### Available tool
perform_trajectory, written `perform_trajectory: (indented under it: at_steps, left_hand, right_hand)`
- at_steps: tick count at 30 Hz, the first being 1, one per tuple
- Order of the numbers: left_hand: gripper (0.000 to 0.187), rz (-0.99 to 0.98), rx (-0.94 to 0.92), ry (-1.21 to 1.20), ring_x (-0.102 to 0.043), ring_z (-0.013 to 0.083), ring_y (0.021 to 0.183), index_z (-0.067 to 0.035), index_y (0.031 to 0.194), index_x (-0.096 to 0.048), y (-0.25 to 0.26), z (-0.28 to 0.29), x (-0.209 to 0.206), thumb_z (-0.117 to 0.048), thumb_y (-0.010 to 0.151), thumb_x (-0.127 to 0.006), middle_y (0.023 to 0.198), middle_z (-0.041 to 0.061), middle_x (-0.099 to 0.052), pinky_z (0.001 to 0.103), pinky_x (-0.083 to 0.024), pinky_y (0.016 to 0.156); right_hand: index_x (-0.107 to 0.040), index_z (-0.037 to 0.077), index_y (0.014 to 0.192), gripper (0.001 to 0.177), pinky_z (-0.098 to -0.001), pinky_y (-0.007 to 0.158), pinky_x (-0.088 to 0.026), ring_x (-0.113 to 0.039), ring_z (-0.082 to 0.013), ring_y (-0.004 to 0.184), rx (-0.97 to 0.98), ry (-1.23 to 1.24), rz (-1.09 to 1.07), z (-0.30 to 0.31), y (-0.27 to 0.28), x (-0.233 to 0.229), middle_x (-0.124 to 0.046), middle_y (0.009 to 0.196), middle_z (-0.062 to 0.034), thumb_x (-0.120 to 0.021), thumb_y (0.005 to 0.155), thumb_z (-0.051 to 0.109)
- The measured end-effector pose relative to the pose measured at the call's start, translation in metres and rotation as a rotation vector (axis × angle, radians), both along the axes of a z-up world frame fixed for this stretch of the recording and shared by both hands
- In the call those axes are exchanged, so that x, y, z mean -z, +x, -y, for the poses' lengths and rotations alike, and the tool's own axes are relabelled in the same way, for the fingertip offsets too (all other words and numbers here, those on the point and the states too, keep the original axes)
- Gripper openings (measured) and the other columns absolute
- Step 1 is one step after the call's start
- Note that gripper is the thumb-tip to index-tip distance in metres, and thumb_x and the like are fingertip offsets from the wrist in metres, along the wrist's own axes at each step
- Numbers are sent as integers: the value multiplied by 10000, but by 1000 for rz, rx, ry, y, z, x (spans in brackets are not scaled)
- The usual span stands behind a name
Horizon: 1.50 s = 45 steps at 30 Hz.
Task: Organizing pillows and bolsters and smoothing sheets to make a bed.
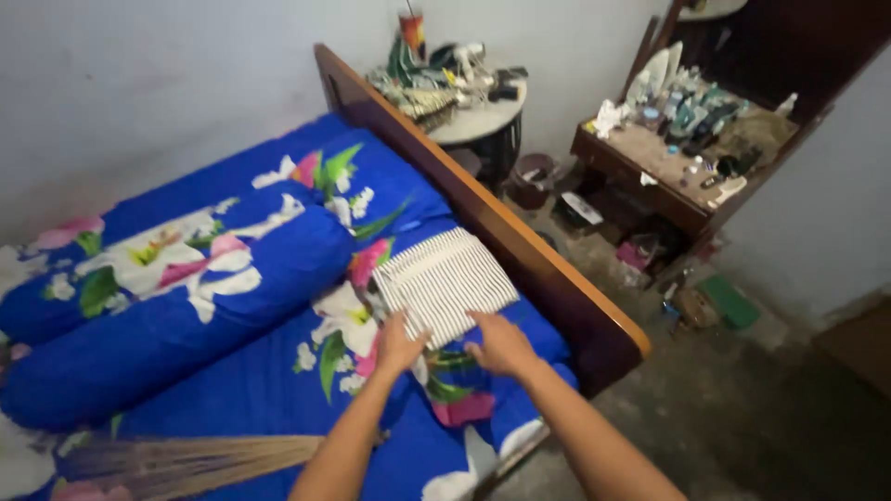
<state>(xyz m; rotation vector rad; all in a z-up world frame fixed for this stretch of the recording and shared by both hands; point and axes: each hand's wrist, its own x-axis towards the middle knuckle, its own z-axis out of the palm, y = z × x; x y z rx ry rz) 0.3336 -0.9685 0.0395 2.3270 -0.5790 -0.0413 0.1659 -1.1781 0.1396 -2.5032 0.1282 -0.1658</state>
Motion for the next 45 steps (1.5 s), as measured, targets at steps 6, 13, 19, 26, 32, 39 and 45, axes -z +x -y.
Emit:
perform_trajectory:
  at_steps: [6,13,19,26,32,39,45]
  left_hand:
    - [927,183,-151,-318,-630,397,1137,-4,1459,-422,-16,88,-61,-383,736,-861,1297,256,-595,469,-513,968]
    - [931,250,-309,-308,-548,440,1268,4,1487,-404,27,148,-1,-376,759,-843,1395,267,-546,490,-451,1064]
    - [942,77,-460,-197,-546,420,1289,18,1465,-421,-2,174,51,-386,734,-857,1409,290,-533,461,-456,1070]
    - [927,-23,-710,-377,-635,390,1243,57,1372,-517,29,226,60,-388,643,-878,1323,277,-634,452,-503,1052]
    - [930,310,-878,-30,-622,427,1197,48,1286,-589,76,220,151,-545,632,-880,1216,279,-647,475,-484,1108]
    - [1003,-271,-1087,69,-566,375,1299,-24,1442,-523,21,287,49,-555,654,-844,1398,241,-565,436,-479,1093]
    - [1020,-392,-1102,134,-540,379,1329,-37,1435,-501,45,311,27,-575,665,-898,1433,236,-521,446,-439,1125]
  right_hand:
    - [-504,42,1420,738,-460,1080,-433,-542,-404,1294,-135,38,284,82,24,-36,-595,1386,-215,-808,806,316]
    - [-527,45,1408,704,-441,1094,-431,-546,-399,1303,-330,51,256,167,96,-62,-598,1378,-220,-795,827,339]
    - [-526,35,1430,679,-452,1108,-431,-540,-410,1320,-483,110,236,212,123,-46,-585,1412,-237,-768,856,304]
    - [-509,44,1449,668,-462,1117,-421,-521,-416,1335,-652,134,136,268,198,9,-552,1440,-239,-758,885,301]
    - [-491,57,1505,685,-472,1164,-351,-465,-376,1415,-896,363,-107,330,246,44,-538,1476,-211,-768,950,348]
    - [-515,62,1449,645,-458,1142,-380,-477,-377,1379,-897,309,12,371,263,-15,-542,1461,-198,-735,893,305]
    - [-515,88,1440,635,-454,1151,-372,-463,-370,1394,-949,292,-50,378,326,-20,-546,1463,-179,-726,880,301]
